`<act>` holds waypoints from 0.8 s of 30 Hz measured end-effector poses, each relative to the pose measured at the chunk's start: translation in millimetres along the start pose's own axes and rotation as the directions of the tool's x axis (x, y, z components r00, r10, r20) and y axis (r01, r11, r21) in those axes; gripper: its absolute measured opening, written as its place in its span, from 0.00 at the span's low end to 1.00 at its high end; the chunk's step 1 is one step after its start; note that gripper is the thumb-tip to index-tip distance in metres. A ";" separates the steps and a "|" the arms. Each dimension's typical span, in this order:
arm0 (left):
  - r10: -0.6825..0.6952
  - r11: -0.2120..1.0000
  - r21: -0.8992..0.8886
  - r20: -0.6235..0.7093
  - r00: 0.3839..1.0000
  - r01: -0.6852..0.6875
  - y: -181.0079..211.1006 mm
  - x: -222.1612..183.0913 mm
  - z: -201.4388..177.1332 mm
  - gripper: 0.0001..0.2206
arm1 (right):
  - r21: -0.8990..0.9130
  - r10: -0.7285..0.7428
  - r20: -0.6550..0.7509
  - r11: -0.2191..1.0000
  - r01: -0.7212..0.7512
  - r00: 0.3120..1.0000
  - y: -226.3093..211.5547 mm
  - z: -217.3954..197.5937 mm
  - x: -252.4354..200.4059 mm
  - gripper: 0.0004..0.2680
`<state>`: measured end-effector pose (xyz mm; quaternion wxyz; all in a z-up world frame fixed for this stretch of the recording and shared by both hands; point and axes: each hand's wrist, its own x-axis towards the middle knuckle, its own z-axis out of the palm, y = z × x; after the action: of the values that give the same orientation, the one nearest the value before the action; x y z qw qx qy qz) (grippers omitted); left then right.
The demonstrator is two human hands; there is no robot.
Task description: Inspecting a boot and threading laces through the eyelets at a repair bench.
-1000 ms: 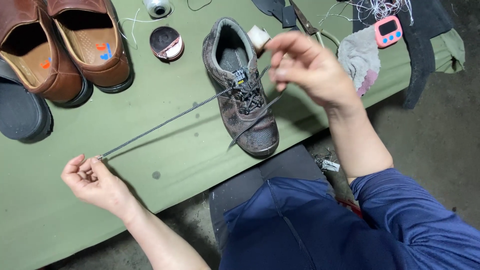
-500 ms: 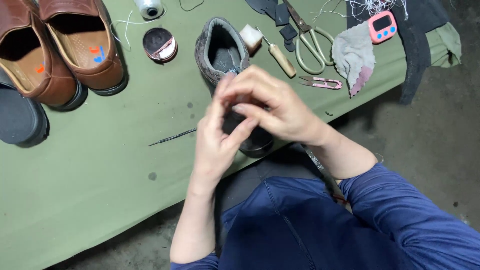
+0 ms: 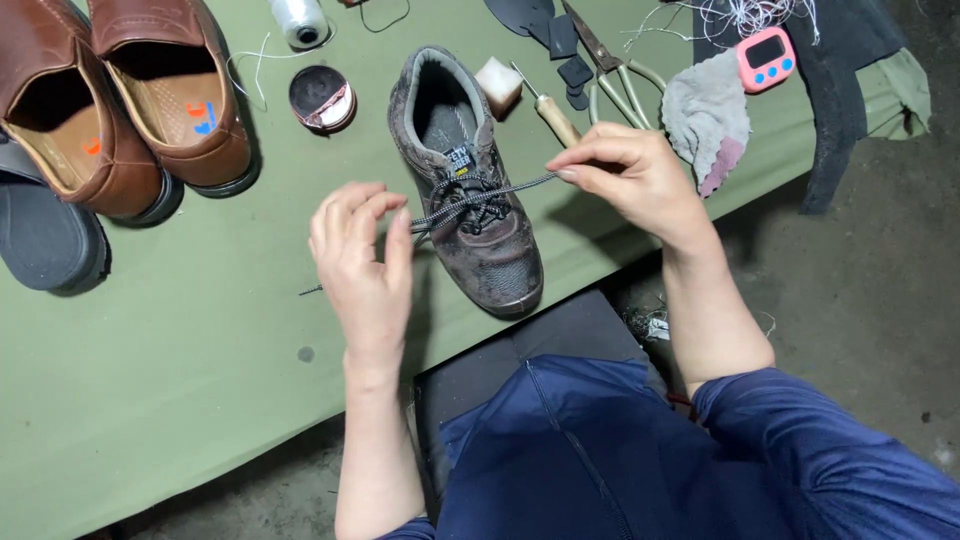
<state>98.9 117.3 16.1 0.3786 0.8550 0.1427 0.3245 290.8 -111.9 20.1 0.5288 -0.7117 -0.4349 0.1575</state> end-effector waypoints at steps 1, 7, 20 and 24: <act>0.088 0.996 0.017 0.016 0.996 -0.089 6.0 1.4 4.2 0.05 | -0.030 -0.047 -0.012 0.998 0.047 0.999 -1.3 4.2 2.3 0.04; 0.195 0.977 -0.120 0.134 0.972 -0.179 31.1 0.7 45.4 0.19 | -0.053 -0.162 -0.026 0.986 0.160 0.987 -24.3 43.8 12.2 0.06; 0.088 0.980 -0.187 0.093 0.992 -0.070 23.4 5.9 49.0 0.17 | 0.236 -0.018 -0.125 0.971 0.047 0.992 -14.2 59.5 9.5 0.06; 0.009 0.982 -0.189 0.079 0.997 0.006 19.9 6.4 45.7 0.06 | 0.276 0.011 -0.143 0.961 0.029 0.990 6.0 63.8 8.2 0.07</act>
<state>134.0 81.7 10.7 0.4633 0.8275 0.0954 0.3026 254.6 -66.6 -8.2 0.6538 -0.6380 -0.3728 0.1631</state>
